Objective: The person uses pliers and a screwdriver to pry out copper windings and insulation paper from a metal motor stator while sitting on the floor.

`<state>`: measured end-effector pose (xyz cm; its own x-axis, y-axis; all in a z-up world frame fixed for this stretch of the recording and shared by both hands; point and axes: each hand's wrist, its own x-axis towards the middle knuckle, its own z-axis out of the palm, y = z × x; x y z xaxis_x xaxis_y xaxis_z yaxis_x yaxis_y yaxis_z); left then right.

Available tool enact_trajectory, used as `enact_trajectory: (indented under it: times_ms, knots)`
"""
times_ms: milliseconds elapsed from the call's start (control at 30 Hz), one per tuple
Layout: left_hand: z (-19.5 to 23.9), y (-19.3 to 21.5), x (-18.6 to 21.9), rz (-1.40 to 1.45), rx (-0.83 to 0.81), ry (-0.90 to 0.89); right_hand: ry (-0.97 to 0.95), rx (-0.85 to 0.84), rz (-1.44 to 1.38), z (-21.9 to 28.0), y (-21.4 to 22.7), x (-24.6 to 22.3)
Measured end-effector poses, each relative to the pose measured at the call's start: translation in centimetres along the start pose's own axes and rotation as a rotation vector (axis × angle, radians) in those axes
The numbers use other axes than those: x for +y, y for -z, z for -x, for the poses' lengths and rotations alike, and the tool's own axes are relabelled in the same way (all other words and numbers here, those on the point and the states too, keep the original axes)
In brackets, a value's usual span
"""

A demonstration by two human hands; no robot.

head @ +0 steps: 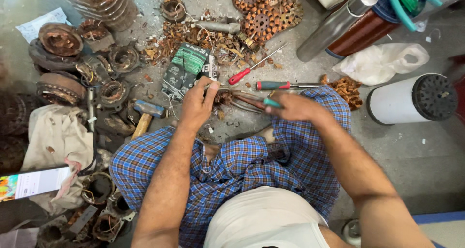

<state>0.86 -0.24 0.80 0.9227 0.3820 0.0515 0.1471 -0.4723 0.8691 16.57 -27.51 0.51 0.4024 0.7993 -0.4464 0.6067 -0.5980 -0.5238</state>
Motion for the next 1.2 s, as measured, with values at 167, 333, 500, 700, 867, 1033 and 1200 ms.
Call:
enact_trajectory:
  times_ms: [167,333,500,700,867,1033,1200]
  knots:
    - [-0.4,0.0,0.0,-0.395,-0.093,-0.243,-0.453,0.284,0.250,-3.7,0.7,2.1]
    - [0.0,-0.9,0.5,-0.684,-0.243,-0.237,-0.270,0.538,0.451,-8.2,-1.6,3.2]
    - [1.4,-1.2,0.3,-0.579,-0.286,0.048,0.287,0.628,0.354,-11.7,-3.2,2.6]
    - [2.8,0.1,-1.4,-0.364,-0.300,-0.050,0.144,0.383,0.436,-13.0,-3.4,1.4]
    - [2.0,-0.7,-2.3,0.063,-0.302,0.363,0.256,0.759,0.556,-11.8,-2.5,1.3]
    - [0.2,-3.5,-5.3,-0.050,0.214,0.241,0.439,1.215,0.145,-9.1,-0.5,0.1]
    - [-0.7,-5.5,-9.7,-0.250,0.288,0.445,0.590,1.272,-0.344,-5.2,1.1,0.0]
